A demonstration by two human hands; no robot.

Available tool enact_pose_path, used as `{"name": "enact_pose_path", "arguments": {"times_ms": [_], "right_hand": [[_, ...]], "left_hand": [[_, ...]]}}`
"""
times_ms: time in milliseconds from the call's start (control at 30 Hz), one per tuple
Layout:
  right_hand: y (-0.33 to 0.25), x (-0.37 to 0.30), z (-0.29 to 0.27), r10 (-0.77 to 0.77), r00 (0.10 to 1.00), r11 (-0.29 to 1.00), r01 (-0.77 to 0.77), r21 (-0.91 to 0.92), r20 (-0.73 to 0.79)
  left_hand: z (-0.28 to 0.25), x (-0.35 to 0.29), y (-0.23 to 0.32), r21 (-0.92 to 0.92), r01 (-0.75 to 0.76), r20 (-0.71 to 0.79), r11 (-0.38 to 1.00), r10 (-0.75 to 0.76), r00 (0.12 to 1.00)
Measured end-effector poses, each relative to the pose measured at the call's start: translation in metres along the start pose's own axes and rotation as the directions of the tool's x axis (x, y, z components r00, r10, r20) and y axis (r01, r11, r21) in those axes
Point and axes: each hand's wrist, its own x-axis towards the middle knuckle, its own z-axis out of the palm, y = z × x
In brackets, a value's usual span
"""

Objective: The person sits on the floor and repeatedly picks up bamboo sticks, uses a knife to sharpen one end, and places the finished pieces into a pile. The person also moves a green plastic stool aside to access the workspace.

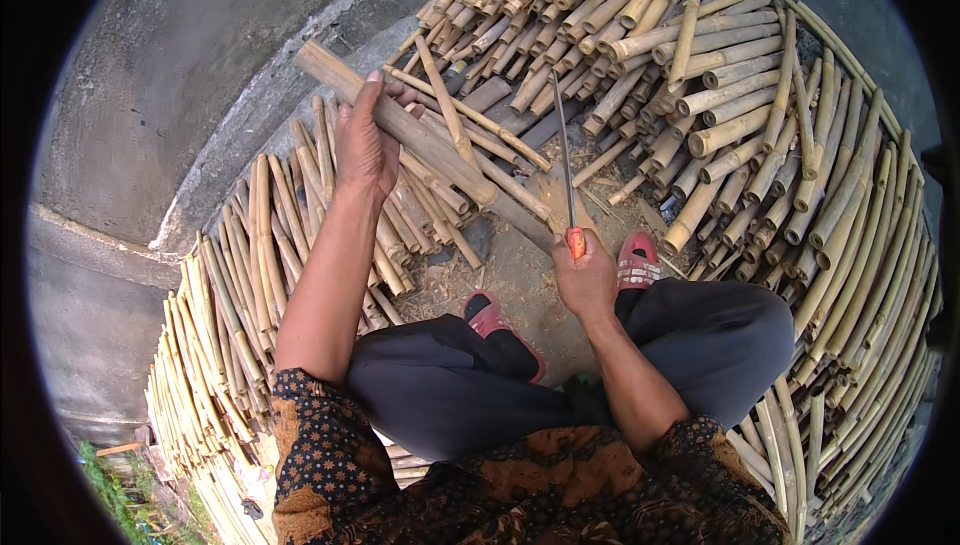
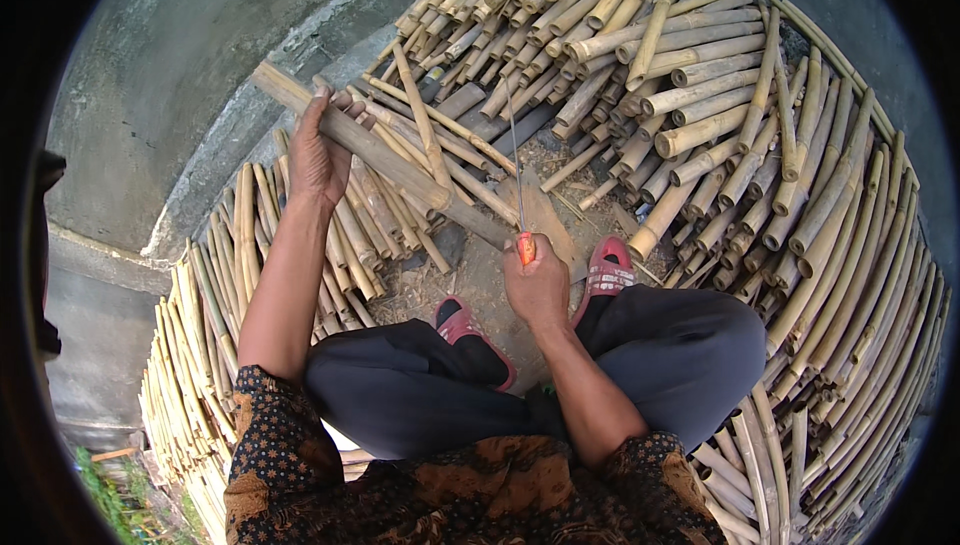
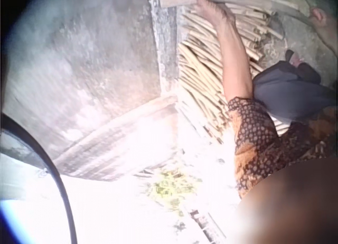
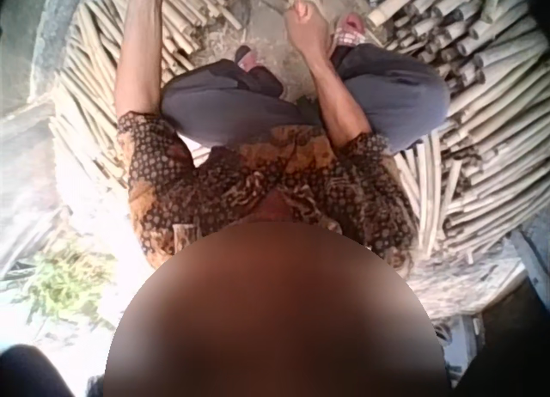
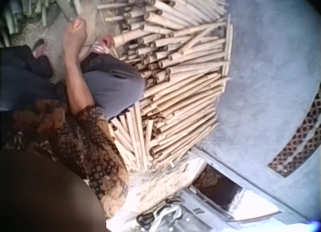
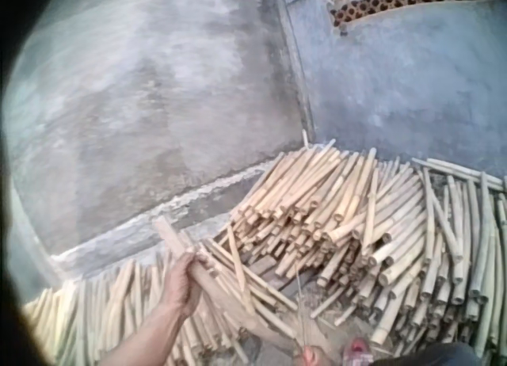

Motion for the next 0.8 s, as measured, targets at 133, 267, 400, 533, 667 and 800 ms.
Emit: {"name": "enact_pose_path", "arguments": {"times_ms": [133,267,400,533,667,800], "right_hand": [[-0.008,-0.007,0.012,-0.129,0.989,0.992,0.128,0.019,0.074],[-0.022,-0.019,0.018,-0.17,0.973,0.985,0.168,0.024,0.158],[-0.039,-0.027,0.02,-0.352,0.913,0.936,0.34,0.094,0.206],[-0.04,-0.009,0.022,-0.283,0.917,0.959,0.269,0.087,0.282],[-0.031,-0.005,0.027,-0.147,0.939,0.982,0.175,-0.065,0.311],[-0.022,-0.012,0.03,-0.327,0.896,0.942,0.333,0.033,0.301]], "left_hand": [[0.005,-0.033,0.042,-0.037,-0.15,-0.087,0.988,0.146,0.985],[0.016,-0.075,0.055,0.002,-0.259,-0.151,0.966,0.256,0.955],[0.021,-0.099,0.062,-0.071,-0.354,-0.088,0.932,0.348,0.933],[0.013,-0.107,0.065,-0.122,-0.314,0.002,0.942,0.316,0.949],[0.008,-0.105,0.067,-0.115,-0.307,-0.058,0.945,0.302,0.952],[0.012,-0.106,0.067,-0.076,-0.305,-0.12,0.949,0.294,0.948]]}}
